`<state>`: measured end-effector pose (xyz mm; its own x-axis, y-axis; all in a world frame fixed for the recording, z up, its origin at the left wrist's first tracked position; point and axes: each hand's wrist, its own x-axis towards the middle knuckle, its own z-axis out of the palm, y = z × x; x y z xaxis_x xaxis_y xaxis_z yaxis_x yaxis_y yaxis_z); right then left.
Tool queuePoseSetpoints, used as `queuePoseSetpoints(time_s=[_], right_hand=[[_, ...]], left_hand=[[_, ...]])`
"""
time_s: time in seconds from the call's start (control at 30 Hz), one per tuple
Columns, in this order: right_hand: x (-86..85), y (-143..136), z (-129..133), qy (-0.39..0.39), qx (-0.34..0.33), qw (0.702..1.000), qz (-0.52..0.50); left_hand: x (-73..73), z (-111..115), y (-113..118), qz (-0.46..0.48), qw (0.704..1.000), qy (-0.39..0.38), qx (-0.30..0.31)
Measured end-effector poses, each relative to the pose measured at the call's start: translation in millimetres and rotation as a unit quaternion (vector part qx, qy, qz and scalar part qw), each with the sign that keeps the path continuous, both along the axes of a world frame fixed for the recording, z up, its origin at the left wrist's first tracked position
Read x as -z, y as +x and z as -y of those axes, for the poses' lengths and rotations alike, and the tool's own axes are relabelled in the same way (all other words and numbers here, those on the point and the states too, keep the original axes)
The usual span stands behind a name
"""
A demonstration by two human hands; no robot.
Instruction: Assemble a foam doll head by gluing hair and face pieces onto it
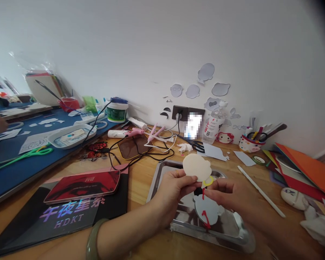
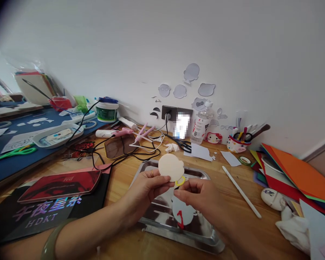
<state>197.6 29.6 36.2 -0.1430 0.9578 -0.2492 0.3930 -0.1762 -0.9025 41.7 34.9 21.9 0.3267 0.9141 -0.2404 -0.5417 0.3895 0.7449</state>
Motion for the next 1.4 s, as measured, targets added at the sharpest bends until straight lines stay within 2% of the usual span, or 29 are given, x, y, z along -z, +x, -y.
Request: queuePoseSetpoints(time_s=[0.1,0.17,0.33,0.6,0.83,1.2,1.4], right_hand=[[-3.6,14.8,-5.2,-0.004,-0.091,0.995,0.030],[-7.0,23.5,-8.1,-0.009,-0.114,0.993,0.026],[-10.0,26.4,-8.5,0.014,-0.055,0.998,0.029],[-11.5,11.0,-5.1,0.016,0.002,1.000,-0.004],[-4.1,10.3,-6.8,0.007,-0.011,0.999,-0.051],[3.9,8.3,-7.0,-0.005,-0.009,0.996,-0.087],[8.8,1.8,-4.3,0.037,0.046,0.988,-0.140]], left_hand=[[-1.2,-1.1,-1.8,-0.025,1.000,0.013,0.006],[-1.2,-1.7,-2.7,-0.044,0.998,0.034,0.017],[-3.1,-2.8,-2.8,-0.075,0.994,0.073,0.042],[-3.9,-3.5,-1.5,-0.094,0.993,0.060,0.035],[-1.0,-3.3,2.1,-0.121,0.987,0.076,0.078],[-0.8,-2.1,4.4,-0.100,0.990,0.082,0.055],[4.7,-7.0,3.2,-0.109,0.994,0.018,-0.004]])
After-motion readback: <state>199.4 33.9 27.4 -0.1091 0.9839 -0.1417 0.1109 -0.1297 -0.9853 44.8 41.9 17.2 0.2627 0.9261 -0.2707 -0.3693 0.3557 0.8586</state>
